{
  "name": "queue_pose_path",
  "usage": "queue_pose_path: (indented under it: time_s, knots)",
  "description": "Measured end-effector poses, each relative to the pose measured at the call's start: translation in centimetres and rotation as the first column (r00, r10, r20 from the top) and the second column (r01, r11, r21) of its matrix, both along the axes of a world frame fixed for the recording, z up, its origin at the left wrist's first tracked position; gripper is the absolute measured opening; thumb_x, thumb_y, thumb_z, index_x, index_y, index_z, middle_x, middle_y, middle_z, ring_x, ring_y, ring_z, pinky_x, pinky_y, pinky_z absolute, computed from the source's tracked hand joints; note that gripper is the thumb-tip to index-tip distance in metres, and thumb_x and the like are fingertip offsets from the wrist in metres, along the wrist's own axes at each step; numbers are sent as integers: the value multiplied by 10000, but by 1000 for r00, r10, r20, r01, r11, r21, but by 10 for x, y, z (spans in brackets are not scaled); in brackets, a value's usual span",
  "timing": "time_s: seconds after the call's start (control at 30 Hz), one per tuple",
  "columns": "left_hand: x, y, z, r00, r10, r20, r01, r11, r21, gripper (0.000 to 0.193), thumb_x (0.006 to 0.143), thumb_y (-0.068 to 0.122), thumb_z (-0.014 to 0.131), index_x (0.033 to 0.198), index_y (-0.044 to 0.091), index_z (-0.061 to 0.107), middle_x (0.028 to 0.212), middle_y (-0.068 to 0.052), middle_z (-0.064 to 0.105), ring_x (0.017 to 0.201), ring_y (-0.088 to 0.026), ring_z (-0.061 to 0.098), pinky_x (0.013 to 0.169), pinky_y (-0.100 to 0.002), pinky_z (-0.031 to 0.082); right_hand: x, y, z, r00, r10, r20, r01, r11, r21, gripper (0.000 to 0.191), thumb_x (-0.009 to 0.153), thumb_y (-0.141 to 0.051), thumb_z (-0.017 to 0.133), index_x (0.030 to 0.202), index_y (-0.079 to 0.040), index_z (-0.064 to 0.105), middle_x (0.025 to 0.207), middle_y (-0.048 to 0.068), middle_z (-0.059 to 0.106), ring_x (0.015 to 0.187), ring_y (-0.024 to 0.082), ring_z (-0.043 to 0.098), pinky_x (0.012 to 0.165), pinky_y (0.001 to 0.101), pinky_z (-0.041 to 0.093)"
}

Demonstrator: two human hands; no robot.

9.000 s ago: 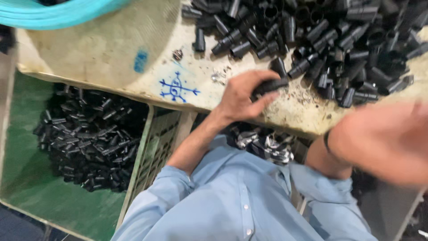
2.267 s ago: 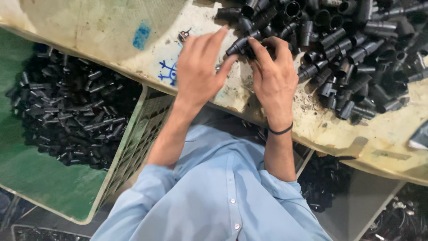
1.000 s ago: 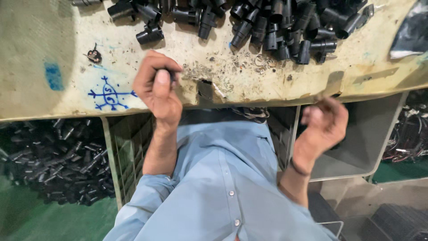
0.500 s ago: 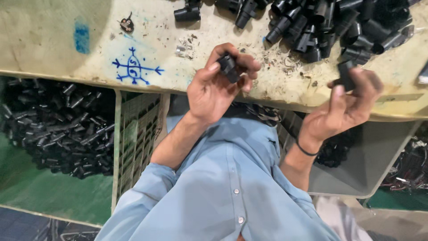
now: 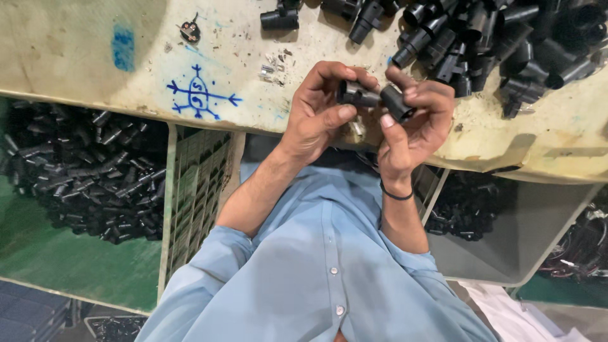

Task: The person repeatedly picks up small black metal components from a table, aligns them, and presses them together to form longer assemblies. They handle the parts one at a time, occasionally rotating them to check fit, and place the assembled units back on the table.

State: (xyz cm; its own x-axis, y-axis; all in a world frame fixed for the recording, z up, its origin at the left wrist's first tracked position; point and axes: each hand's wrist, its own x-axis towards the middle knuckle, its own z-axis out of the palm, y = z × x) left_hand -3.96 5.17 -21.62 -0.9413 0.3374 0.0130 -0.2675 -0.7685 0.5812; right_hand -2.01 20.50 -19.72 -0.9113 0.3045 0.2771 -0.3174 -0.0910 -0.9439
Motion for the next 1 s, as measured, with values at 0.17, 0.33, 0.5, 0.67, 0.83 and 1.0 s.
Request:
queue_pose_path:
  time_s: [0.17, 0.33, 0.5, 0.67, 0.83, 1.0]
  knots:
    - [-3, -1, 0, 999, -32, 42, 29, 997, 76, 354, 1051, 82, 737, 1338, 87, 530, 1360, -185, 646, 1284, -239, 644, 1152, -396, 520, 11, 2, -9, 997, -55, 62, 40, 972, 233, 404, 921, -59, 705, 1281, 22, 542, 1268, 109, 459, 1097, 195, 570, 944, 321, 527]
    - [-5, -1, 3, 998, -25, 52, 18, 990, 137, 341, 1076, 101, 707, 1365, 85, 527, 1383, -213, 645, 1294, -240, 643, 1176, -386, 502, 13, 0, -17, 1000, -21, 4, 20, 992, 125, 360, 1010, -75, 736, 1293, -1, 526, 1305, 127, 544, 1158, 198, 608, 1024, 299, 536]
    - [-5, -1, 6, 999, -32, 25, 31, 998, 51, 323, 1093, 104, 697, 1364, 86, 522, 1405, -225, 630, 1295, -235, 637, 1173, -384, 502, 19, 9, -22, 998, 17, 63, -26, 991, 132, 352, 1033, -156, 769, 1282, 37, 613, 1261, 141, 601, 1146, 206, 660, 978, 286, 572]
    - [-9, 1, 8, 992, -56, -113, 52, 998, -33, 313, 1089, 77, 683, 1351, 122, 517, 1393, -202, 643, 1294, -241, 659, 1145, -392, 549, 22, 8, -31, 992, -44, 122, 31, 994, 101, 506, 1000, -316, 788, 1328, 21, 602, 1277, 108, 666, 1070, 155, 671, 930, 262, 561]
    - [-2, 4, 12, 988, 25, -153, -50, 985, -163, 328, 1087, 7, 693, 1344, 117, 522, 1375, -183, 647, 1321, -228, 633, 1157, -373, 542, 22, 7, -32, 989, -64, 133, 35, 977, 212, 529, 1034, -377, 771, 1328, 44, 643, 1241, 124, 716, 1067, 162, 702, 954, 284, 583]
    - [0, 5, 13, 989, 48, -141, -77, 975, -208, 345, 1047, 34, 725, 1349, 84, 567, 1387, -182, 642, 1286, -219, 638, 1122, -360, 541, 16, 9, -28, 984, -127, 125, 86, 953, 292, 546, 1021, -444, 744, 1225, 60, 692, 1009, 94, 743, 907, 124, 674, 830, 259, 558]
